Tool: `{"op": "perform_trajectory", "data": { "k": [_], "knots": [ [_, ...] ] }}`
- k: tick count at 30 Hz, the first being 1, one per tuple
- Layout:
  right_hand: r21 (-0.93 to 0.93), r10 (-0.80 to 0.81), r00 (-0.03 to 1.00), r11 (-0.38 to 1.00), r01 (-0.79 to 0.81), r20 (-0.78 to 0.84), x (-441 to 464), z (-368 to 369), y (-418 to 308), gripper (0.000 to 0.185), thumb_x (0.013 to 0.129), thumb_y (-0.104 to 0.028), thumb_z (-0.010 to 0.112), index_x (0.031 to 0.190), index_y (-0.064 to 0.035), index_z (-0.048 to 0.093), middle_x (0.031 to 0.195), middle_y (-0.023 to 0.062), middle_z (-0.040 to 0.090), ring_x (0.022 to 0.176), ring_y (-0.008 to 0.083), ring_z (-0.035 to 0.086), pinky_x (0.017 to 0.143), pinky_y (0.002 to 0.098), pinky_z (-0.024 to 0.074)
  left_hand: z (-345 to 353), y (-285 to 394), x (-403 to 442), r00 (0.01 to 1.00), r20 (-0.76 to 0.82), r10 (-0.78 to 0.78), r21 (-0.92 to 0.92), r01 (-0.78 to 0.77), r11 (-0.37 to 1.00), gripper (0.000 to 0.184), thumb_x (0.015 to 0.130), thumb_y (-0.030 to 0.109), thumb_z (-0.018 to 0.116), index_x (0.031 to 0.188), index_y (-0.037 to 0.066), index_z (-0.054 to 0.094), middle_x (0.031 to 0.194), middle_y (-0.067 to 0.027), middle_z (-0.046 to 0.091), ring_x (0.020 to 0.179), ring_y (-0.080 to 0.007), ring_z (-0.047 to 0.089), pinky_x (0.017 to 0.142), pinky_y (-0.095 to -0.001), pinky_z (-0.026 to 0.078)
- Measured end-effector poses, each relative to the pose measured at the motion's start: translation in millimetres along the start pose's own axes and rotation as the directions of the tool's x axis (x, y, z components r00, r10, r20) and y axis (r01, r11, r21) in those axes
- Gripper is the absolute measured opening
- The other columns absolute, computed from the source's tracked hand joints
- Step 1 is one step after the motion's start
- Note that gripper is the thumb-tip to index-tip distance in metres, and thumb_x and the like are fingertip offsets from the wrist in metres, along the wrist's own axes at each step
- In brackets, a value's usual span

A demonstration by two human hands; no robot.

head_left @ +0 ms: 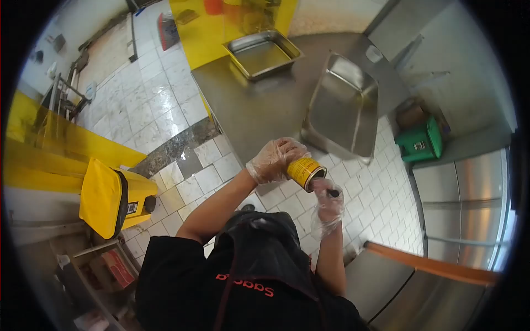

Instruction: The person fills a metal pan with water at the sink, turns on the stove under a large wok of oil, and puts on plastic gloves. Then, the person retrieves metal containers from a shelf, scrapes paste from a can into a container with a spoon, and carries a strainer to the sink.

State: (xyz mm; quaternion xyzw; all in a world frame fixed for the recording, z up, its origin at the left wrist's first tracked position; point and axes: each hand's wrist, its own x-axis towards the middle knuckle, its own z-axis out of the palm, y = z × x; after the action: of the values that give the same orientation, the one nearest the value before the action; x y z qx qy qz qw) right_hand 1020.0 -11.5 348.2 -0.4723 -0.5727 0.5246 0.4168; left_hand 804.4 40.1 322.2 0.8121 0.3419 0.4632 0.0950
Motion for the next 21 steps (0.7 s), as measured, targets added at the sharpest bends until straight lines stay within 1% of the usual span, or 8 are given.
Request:
{"op": "perform_trajectory", "data": {
  "k": [2, 5, 7, 11, 16, 19, 20, 21],
  "knots": [
    [0.467, 0.131, 0.991, 0.874, -0.134, 0.038, 59.4, -9.2, 37.9, 0.018, 0.086, -0.017, 0.062, 0.096, -0.0019, 0.06, 0.094, 0.002, 0.06, 0.082, 0.0081, 0.056, 0.075, 0.0197, 0.0451, -4.6, -35.5, 11.2, 1.0, -0.003, -0.023, 0.101, 0.023, 0.995, 0.062, 0.053, 0.022, 0.079, 0.109, 0.015, 0.054, 0.102, -0.0058, 0.058, 0.099, -0.0251, 0.056, 0.09, -0.0363, 0.043],
    [0.629, 0.081, 0.995, 0.772, -0.094, 0.049, 142.2, 16.1, 30.6, 0.018, 0.089, -0.016, 0.057, 0.102, -0.0027, 0.059, 0.099, 0.0053, 0.06, 0.09, 0.0107, 0.057, 0.075, 0.018, 0.0448, -12.6, -85.6, 25.0, 0.98, -0.021, -0.198, 0.231, 0.197, 0.953, 0.066, 0.056, 0.027, 0.077, 0.115, 0.016, 0.051, 0.106, -0.0065, 0.056, 0.106, -0.024, 0.052, 0.095, -0.0363, 0.038],
    [0.69, 0.141, 0.981, 0.698, -0.193, 0.132, 210.7, 24.5, 19.6, 0.016, 0.088, -0.013, 0.058, 0.1, -0.0032, 0.058, 0.096, 0.0049, 0.061, 0.086, 0.0099, 0.058, 0.066, 0.0183, 0.0431, -26.3, -114.0, 46.0, 0.885, -0.133, -0.447, 0.541, 0.442, 0.715, 0.066, 0.059, 0.028, 0.074, 0.119, 0.015, 0.048, 0.11, -0.0083, 0.054, 0.11, -0.024, 0.048, 0.099, -0.0372, 0.034],
    [0.691, 0.289, 0.922, 0.612, -0.384, 0.257, 325.5, 44.3, 30.0, 0.013, 0.087, -0.014, 0.059, 0.098, -0.0062, 0.059, 0.09, 0.005, 0.063, 0.076, 0.0083, 0.059, 0.05, 0.0182, 0.0359, -53.4, -169.2, 81.6, 0.736, -0.335, -0.589, 0.558, 0.658, 0.505, 0.064, 0.062, 0.023, 0.071, 0.12, 0.013, 0.047, 0.112, -0.0102, 0.053, 0.11, -0.0259, 0.047, 0.099, -0.0374, 0.033],
    [0.665, 0.326, 0.884, 0.582, -0.467, 0.335, 406.5, 71.9, 12.6, 0.01, 0.086, -0.014, 0.06, 0.094, -0.0083, 0.06, 0.087, 0.0044, 0.064, 0.07, 0.0055, 0.058, 0.048, 0.0179, 0.0347, -81.8, -215.5, 92.0, 0.508, -0.536, -0.674, 0.528, 0.825, 0.201, 0.056, 0.063, 0.021, 0.069, 0.114, 0.011, 0.05, 0.107, -0.0123, 0.055, 0.101, -0.0307, 0.051, 0.09, -0.0384, 0.039],
    [0.643, 0.223, 0.95, 0.699, -0.313, 0.219, 446.9, 91.4, 14.8, 0.009, 0.084, -0.014, 0.061, 0.09, -0.0071, 0.062, 0.084, 0.0045, 0.065, 0.07, 0.0076, 0.059, 0.052, 0.0192, 0.0395, -84.9, -238.0, 83.3, 0.464, -0.58, -0.669, 0.545, 0.832, 0.104, 0.058, 0.061, 0.026, 0.075, 0.113, 0.014, 0.052, 0.106, -0.0111, 0.057, 0.1, -0.0285, 0.053, 0.088, -0.0377, 0.04],
    [0.419, -0.126, 0.978, 0.907, 0.045, 0.168, 457.7, 99.8, 26.1, 0.01, 0.083, -0.015, 0.062, 0.088, -0.0059, 0.064, 0.083, 0.0054, 0.065, 0.069, 0.0105, 0.059, 0.055, 0.0217, 0.0423, -85.4, -239.6, 84.7, 0.445, -0.589, -0.675, 0.534, 0.841, 0.087, 0.056, 0.062, 0.027, 0.074, 0.112, 0.014, 0.053, 0.103, -0.0131, 0.057, 0.098, -0.0291, 0.054, 0.085, -0.0386, 0.041],
    [0.161, -0.466, 0.858, 0.884, 0.439, 0.216, 468.2, 107.3, 36.0, 0.011, 0.082, -0.015, 0.063, 0.087, -0.0048, 0.065, 0.082, 0.0064, 0.066, 0.068, 0.0134, 0.06, 0.058, 0.0242, 0.0451, -86.6, -241.2, 86.4, 0.431, -0.595, -0.678, 0.53, 0.845, 0.072, 0.056, 0.062, 0.027, 0.074, 0.112, 0.014, 0.053, 0.103, -0.0131, 0.057, 0.098, -0.0291, 0.054, 0.085, -0.0386, 0.041]
  ]
}}
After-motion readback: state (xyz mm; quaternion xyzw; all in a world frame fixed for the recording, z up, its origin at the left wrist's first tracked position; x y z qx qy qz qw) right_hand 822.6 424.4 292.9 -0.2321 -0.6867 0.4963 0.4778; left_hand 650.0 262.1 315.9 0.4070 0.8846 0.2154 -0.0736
